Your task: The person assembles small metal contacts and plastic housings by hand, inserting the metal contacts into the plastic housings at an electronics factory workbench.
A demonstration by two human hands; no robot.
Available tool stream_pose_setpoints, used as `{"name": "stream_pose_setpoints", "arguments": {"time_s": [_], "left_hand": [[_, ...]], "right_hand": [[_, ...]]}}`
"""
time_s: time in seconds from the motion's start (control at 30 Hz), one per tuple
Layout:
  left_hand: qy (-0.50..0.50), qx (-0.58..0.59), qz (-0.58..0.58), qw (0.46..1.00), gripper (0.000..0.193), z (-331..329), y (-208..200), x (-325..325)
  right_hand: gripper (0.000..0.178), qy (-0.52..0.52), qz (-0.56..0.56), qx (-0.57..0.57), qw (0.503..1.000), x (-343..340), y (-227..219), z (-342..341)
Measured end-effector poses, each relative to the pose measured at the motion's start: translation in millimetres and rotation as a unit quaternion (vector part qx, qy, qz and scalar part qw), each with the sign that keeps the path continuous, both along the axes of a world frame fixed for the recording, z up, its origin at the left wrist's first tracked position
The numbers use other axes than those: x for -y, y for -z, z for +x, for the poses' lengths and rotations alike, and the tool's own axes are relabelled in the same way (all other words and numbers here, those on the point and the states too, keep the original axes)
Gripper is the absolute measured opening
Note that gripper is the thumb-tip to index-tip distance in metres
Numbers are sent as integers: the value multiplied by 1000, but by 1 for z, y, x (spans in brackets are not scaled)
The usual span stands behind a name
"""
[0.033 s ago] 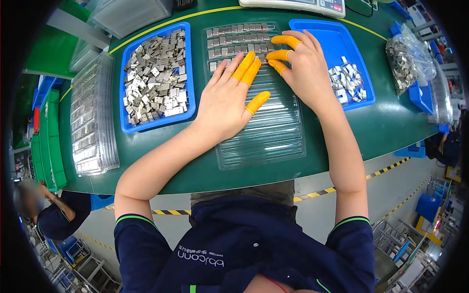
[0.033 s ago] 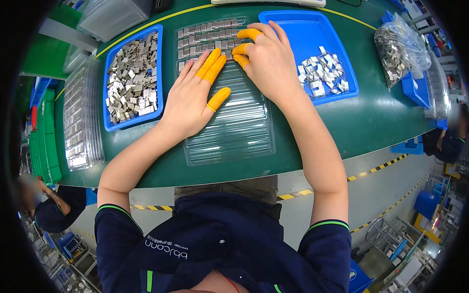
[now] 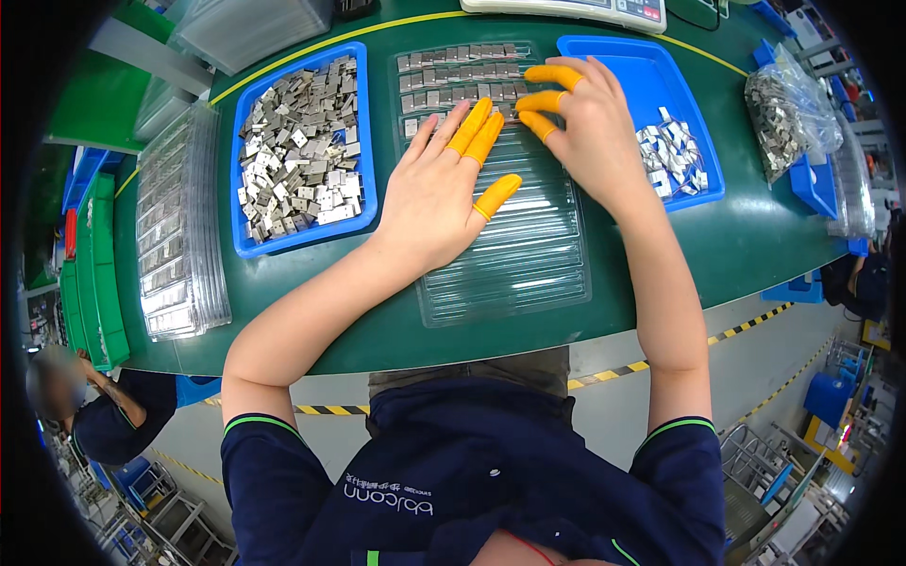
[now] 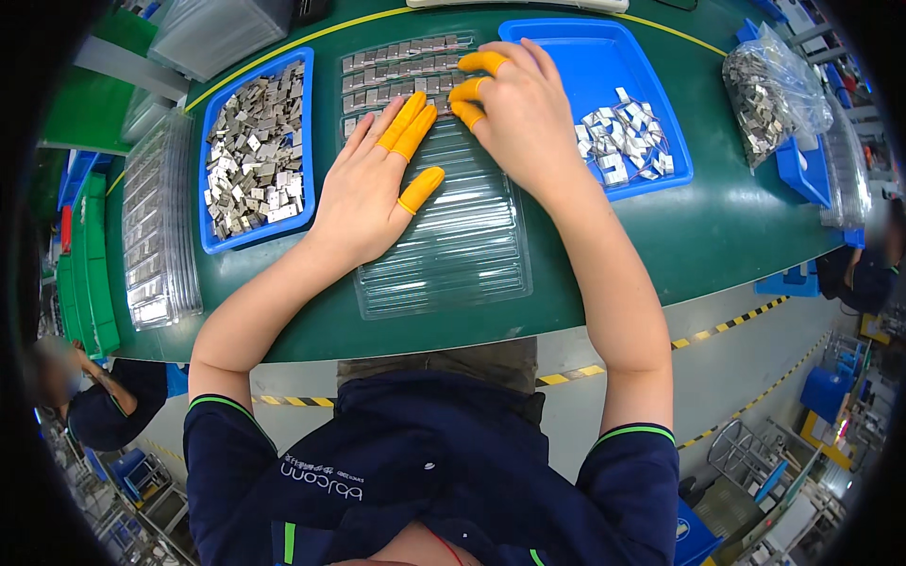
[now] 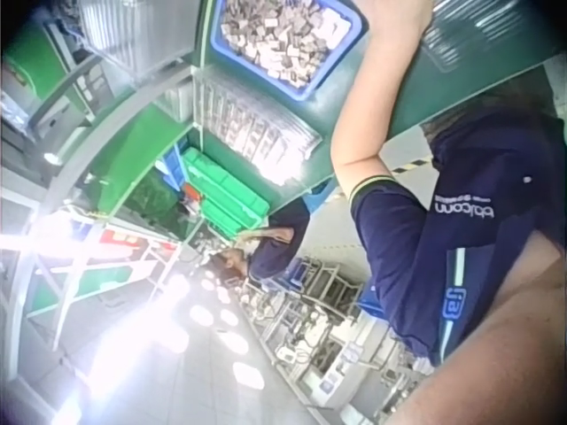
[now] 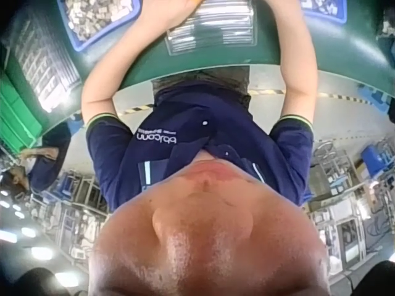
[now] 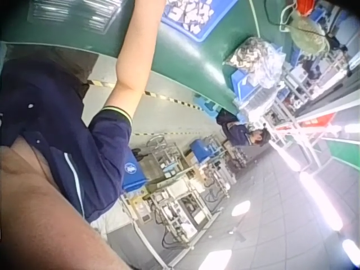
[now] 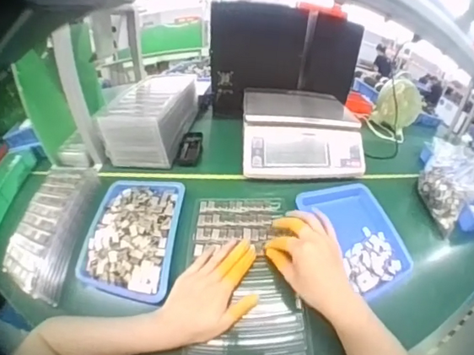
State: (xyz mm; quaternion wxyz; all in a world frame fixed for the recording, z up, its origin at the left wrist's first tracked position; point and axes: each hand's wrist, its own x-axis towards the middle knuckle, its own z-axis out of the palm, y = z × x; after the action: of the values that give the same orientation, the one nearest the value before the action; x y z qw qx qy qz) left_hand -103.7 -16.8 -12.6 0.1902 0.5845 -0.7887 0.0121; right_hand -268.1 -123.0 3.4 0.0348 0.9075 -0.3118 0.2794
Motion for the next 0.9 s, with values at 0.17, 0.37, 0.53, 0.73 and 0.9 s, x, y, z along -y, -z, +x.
{"name": "stream_pose_setpoints", "arguments": {"time_s": [0.17,0.37,0.53,0.73,0.9], "left_hand": [[2,-7,-7,1000,55,0,-2,1],[0,-8,7,1000,54,-4,-3,1],[-6,-2,2,1000,51,-2,-4,0],[5,-23,-44,999,52,1,-6,0],[-75,-55,-153,984,34,34,-37,6]], "right_hand": [[19,93,33,134,986,33,-19,-39],[25,191,331,44,923,40,-32,-85],[44,196,362,-84,907,24,-45,-84],[29,247,396,-93,880,13,-54,-63],[21,223,398,-46,889,23,-42,-69]]}}
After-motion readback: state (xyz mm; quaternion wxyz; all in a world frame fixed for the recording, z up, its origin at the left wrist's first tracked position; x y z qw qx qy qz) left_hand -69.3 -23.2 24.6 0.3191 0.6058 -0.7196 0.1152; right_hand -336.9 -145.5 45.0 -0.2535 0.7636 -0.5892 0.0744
